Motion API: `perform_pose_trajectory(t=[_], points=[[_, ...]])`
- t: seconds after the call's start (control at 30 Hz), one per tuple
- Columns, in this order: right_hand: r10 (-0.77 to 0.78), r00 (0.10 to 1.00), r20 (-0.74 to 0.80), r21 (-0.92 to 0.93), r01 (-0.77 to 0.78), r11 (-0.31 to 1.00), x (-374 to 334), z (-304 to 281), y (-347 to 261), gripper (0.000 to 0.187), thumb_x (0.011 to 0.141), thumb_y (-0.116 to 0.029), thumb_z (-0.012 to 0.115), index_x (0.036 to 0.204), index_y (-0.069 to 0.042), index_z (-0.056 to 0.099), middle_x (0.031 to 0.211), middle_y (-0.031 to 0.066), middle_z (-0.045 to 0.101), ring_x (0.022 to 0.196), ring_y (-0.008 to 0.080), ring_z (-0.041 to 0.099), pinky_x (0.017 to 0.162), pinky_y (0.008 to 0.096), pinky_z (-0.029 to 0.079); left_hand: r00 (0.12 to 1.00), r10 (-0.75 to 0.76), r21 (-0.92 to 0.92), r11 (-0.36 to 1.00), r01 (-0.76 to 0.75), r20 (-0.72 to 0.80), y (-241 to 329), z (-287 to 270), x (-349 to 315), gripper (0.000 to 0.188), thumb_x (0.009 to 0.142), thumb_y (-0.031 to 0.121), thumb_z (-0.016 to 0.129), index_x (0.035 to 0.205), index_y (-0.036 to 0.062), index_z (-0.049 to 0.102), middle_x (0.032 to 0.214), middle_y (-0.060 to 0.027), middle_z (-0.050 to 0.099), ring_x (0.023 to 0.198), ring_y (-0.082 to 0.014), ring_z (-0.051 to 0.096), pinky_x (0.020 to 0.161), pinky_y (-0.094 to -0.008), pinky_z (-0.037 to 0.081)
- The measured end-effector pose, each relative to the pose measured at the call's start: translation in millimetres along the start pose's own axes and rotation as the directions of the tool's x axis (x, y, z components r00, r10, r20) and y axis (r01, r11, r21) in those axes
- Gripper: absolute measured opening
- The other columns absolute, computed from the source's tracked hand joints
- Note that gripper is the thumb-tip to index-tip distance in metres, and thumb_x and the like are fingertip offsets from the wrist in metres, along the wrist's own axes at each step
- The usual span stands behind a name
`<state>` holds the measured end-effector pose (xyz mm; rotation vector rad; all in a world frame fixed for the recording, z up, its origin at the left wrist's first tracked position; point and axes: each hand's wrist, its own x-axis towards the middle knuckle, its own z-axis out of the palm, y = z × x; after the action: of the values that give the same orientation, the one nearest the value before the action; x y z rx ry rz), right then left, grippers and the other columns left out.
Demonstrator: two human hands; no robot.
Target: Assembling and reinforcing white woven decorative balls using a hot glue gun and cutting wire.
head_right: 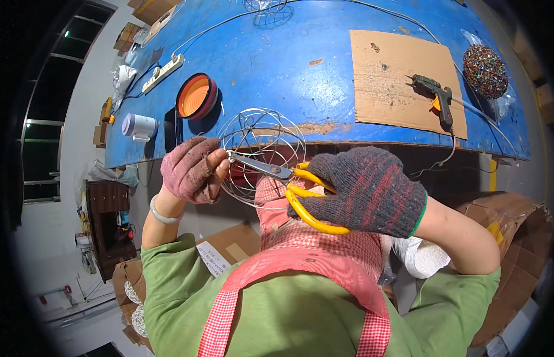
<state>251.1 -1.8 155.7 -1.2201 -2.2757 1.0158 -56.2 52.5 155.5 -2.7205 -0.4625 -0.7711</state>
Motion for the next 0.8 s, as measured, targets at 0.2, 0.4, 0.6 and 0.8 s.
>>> perform_pose_trajectory(t=[0.2, 0.4, 0.6, 0.8], points=[[-0.053, 0.977, -0.204, -0.057, 0.042, 0.998, -3, 17, 4, 0.038, 0.08, -0.039, 0.073, 0.105, -0.012, 0.068, 0.072, 0.0125, 0.064, 0.062, 0.0308, 0.065, 0.055, 0.0364, 0.049, 0.997, -0.067, -0.038, 0.997, 0.066, -0.025, 2, 4, 1, 0.026, 0.069, 0.013, 0.073, 0.094, 0.0051, 0.07, 0.089, -0.0096, 0.069, 0.075, -0.0245, 0.066, 0.067, -0.0323, 0.056], [-0.068, 0.972, -0.225, -0.205, 0.021, 0.978, -2, 20, 5, 0.04, 0.078, -0.04, 0.075, 0.104, -0.011, 0.068, 0.067, 0.0124, 0.063, 0.059, 0.0305, 0.064, 0.052, 0.0359, 0.048, 0.996, -0.018, -0.033, 0.999, 0.015, -0.088, 3, 12, 1, 0.017, 0.068, 0.006, 0.077, 0.081, 0.0079, 0.066, 0.09, -0.0079, 0.07, 0.072, -0.0222, 0.066, 0.064, -0.0323, 0.055], [0.047, 0.982, -0.182, -0.034, -0.055, 0.998, -3, 34, 11, 0.042, 0.083, -0.043, 0.07, 0.108, -0.009, 0.067, 0.078, 0.0135, 0.068, 0.068, 0.0301, 0.068, 0.059, 0.0368, 0.053, 0.995, -0.026, 0.034, 0.999, 0.029, -0.094, 4, 17, 6, 0.018, 0.074, 0.007, 0.076, 0.088, 0.0083, 0.066, 0.091, -0.0059, 0.071, 0.069, -0.0175, 0.066, 0.061, -0.0282, 0.053], [0.042, 0.971, -0.237, -0.041, -0.053, 0.998, 5, 42, 17, 0.036, 0.083, -0.038, 0.07, 0.103, -0.008, 0.067, 0.083, 0.0152, 0.067, 0.074, 0.033, 0.068, 0.064, 0.0404, 0.053, 0.995, -0.011, 0.22, 0.975, 0.033, -0.1, 12, 33, -2, 0.015, 0.075, 0.014, 0.078, 0.085, 0.0161, 0.067, 0.085, -0.001, 0.065, 0.071, -0.015, 0.064, 0.059, -0.027, 0.047]])
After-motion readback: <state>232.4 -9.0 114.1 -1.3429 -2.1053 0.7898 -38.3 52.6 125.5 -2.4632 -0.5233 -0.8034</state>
